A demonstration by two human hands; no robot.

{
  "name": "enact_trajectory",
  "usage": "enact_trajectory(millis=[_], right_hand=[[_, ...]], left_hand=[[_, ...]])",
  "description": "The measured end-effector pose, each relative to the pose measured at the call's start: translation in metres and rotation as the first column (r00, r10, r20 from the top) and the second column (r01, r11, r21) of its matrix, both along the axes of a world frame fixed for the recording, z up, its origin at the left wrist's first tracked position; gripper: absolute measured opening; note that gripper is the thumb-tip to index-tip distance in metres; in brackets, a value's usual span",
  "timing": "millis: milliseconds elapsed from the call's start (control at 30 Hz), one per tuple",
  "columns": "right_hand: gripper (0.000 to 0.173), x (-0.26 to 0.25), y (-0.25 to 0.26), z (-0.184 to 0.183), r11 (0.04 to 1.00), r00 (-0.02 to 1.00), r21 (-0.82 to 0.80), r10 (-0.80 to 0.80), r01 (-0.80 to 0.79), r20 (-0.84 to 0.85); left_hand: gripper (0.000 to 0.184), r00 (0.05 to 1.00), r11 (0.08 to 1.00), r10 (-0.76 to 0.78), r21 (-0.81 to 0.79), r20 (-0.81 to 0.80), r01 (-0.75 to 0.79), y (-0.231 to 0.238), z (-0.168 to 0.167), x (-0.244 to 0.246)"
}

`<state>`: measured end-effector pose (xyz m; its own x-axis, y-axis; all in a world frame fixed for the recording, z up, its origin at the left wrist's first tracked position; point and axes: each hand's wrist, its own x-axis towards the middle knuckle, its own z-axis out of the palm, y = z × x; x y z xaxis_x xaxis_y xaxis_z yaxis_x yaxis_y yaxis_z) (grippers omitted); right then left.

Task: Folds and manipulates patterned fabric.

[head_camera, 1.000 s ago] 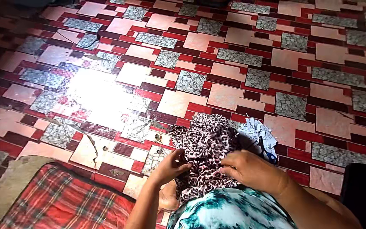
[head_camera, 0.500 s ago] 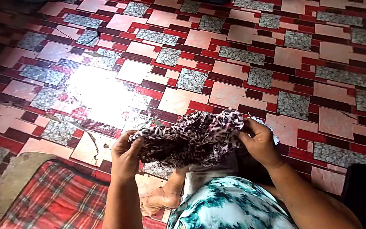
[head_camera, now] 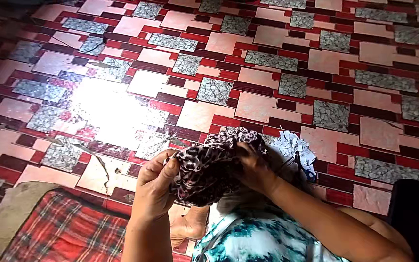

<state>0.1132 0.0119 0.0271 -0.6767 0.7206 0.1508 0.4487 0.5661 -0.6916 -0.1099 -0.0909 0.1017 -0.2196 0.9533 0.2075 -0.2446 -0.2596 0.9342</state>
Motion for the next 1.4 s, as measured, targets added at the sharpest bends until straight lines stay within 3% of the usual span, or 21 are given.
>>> enact_trajectory(millis=[67,167,267,400,467,533,600,667,733,833,900,1067,1167,1333,1400], right_hand=[[0.021,0.003,0.011,-0.012,0.996,0.995,-0.082,-0.045,0.038,-0.091],[0.018,0.018,0.026,-0.005,0.955,0.971,-0.285,-0.145,0.086,-0.19],[0.017,0.033,0.036,0.005,0.917,0.937,-0.348,-0.279,0.194,-0.212],[0.02,0.037,0.04,0.006,0.935,0.952,-0.262,-0.28,0.24,-0.125],[0.036,0.031,0.033,0.007,0.969,0.972,-0.113,-0.228,0.22,-0.064],[0.043,0.022,0.023,0.007,0.991,0.984,0.03,-0.123,0.128,-0.13],[0.028,0.009,0.009,0.01,0.997,0.961,0.07,0.005,0.015,-0.275],[0.024,-0.002,-0.004,0.015,0.971,0.914,-0.127,0.141,-0.203,-0.38],[0.029,-0.012,-0.012,0.018,0.838,0.912,-0.419,0.201,-0.349,-0.357],[0.055,-0.026,-0.013,0.019,0.613,0.95,-0.729,0.244,-0.307,-0.195],[0.053,-0.028,-0.02,0.008,0.64,0.962,-0.718,0.167,-0.274,-0.218],[0.036,-0.018,-0.008,0.01,0.731,0.993,-0.674,0.038,-0.105,-0.114],[0.026,-0.01,0.003,-0.01,0.834,0.97,-0.549,-0.079,-0.063,-0.231],[0.043,-0.009,-0.007,0.005,0.972,0.958,-0.234,-0.098,0.034,-0.269],[0.064,-0.015,-0.017,0.017,0.949,0.977,-0.311,-0.018,-0.051,-0.214]], left_hand=[[0.019,0.999,0.999,0.034,0.027,-0.032,-0.033,0.0,0.001,-0.007],[0.021,0.973,0.969,0.232,-0.084,-0.003,-0.232,-0.002,-0.018,-0.022],[0.032,0.942,0.924,0.334,-0.216,0.046,-0.317,-0.001,-0.042,-0.033],[0.017,0.958,0.936,0.261,-0.274,0.114,-0.222,-0.001,-0.053,-0.031],[0.016,0.96,0.944,0.234,-0.273,0.153,-0.187,0.0,-0.049,-0.029],[0.021,0.961,0.949,0.221,-0.265,0.168,-0.172,0.001,-0.043,-0.029],[0.024,0.972,0.962,0.182,-0.23,0.149,-0.144,0.001,-0.037,-0.027],[0.026,0.985,0.979,0.122,-0.177,0.122,-0.099,-0.001,-0.03,-0.022],[0.027,0.996,0.99,0.063,-0.128,0.067,-0.054,-0.001,-0.024,-0.014],[0.029,0.997,0.995,-0.045,-0.09,-0.06,0.039,0.0,-0.016,0.003],[0.033,0.987,0.993,-0.107,-0.065,-0.12,0.1,0.002,-0.015,0.01],[0.059,0.978,0.998,-0.059,-0.034,-0.199,0.053,0.007,-0.018,-0.006],[0.072,0.982,0.998,0.011,-0.055,-0.19,-0.022,0.008,-0.021,-0.011],[0.048,0.98,0.98,0.185,-0.094,0.07,-0.178,0.016,-0.027,0.011],[0.048,0.976,0.983,0.155,-0.122,0.153,-0.137,0.019,-0.028,0.028]])
